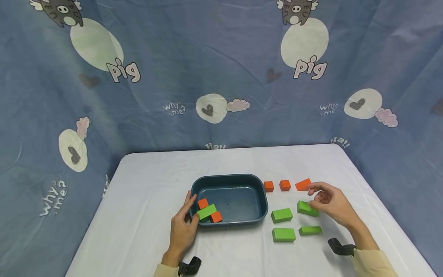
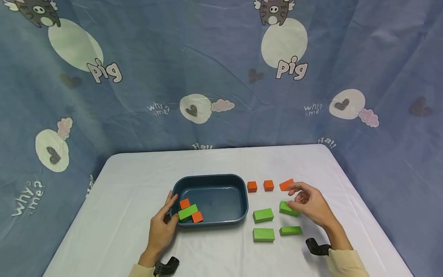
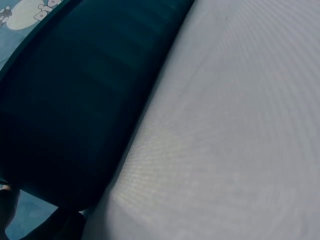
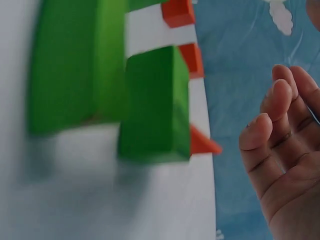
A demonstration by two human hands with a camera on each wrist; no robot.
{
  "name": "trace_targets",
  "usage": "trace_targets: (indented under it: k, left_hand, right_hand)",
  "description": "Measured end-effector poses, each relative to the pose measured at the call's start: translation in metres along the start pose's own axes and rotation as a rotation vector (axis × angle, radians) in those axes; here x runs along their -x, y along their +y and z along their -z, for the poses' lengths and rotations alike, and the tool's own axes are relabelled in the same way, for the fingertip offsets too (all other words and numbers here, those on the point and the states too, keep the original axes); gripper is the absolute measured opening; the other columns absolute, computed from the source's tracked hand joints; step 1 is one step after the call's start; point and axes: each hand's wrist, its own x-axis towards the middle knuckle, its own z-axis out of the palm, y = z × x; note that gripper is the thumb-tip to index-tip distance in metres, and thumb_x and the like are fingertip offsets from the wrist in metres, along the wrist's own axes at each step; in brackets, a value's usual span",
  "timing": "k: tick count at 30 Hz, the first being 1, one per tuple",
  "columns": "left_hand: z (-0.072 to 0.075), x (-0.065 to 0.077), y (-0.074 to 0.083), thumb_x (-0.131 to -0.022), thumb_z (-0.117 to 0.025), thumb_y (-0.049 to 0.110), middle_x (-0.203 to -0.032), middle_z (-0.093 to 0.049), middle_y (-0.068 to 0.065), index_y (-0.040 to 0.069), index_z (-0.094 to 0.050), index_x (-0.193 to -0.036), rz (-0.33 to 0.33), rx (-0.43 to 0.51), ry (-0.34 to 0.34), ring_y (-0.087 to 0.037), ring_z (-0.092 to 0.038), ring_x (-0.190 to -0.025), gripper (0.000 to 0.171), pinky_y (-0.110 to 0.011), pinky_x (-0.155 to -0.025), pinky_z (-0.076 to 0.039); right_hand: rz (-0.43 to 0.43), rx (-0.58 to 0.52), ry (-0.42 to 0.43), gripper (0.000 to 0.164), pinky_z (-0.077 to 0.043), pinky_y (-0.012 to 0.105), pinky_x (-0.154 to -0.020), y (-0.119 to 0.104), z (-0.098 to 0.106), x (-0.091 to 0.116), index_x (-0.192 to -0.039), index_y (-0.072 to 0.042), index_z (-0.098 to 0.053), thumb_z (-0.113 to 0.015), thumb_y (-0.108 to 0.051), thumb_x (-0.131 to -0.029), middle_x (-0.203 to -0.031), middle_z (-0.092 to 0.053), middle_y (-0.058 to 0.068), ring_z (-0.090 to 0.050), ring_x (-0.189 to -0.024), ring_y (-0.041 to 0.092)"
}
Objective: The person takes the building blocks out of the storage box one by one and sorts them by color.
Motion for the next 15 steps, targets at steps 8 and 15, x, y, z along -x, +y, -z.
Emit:
trace_targets:
  k: [8,15]
  left_hand:
    - [-0.004,0.002,-0.036,-0.082,-0.062,-0.016,-0.156,-0.042,-0.019,-0.001,-0.057,-0.143,-0.007,-0.015,0.000,-0.033,-0.040,-0.143,0.063,-0.013,-0.109,-0.030]
    - [-0.002,0.003,-0.041,-0.082,-0.062,-0.012,-0.157,-0.041,-0.017,0.001,-0.057,-0.144,-0.005,-0.019,-0.012,-0.031,-0.039,-0.144,0.063,-0.015,-0.111,-0.029]
  right_hand:
    - [0.093,-0.063,-0.043,0.042,-0.056,0.027,-0.074,-0.016,-0.018,-0.029,-0.128,-0.002,-0.062,-0.075,-0.001,-0.088,-0.110,-0.066,0.015,-0.062,-0.085,0.022]
    - [0.128,-0.088,-0.096,0.044,-0.056,0.029,-0.073,-0.031,-0.037,-0.053,-0.128,-0.005,-0.063,-0.076,-0.002,-0.087,-0.113,-0.066,0.012,-0.063,-0.083,0.024]
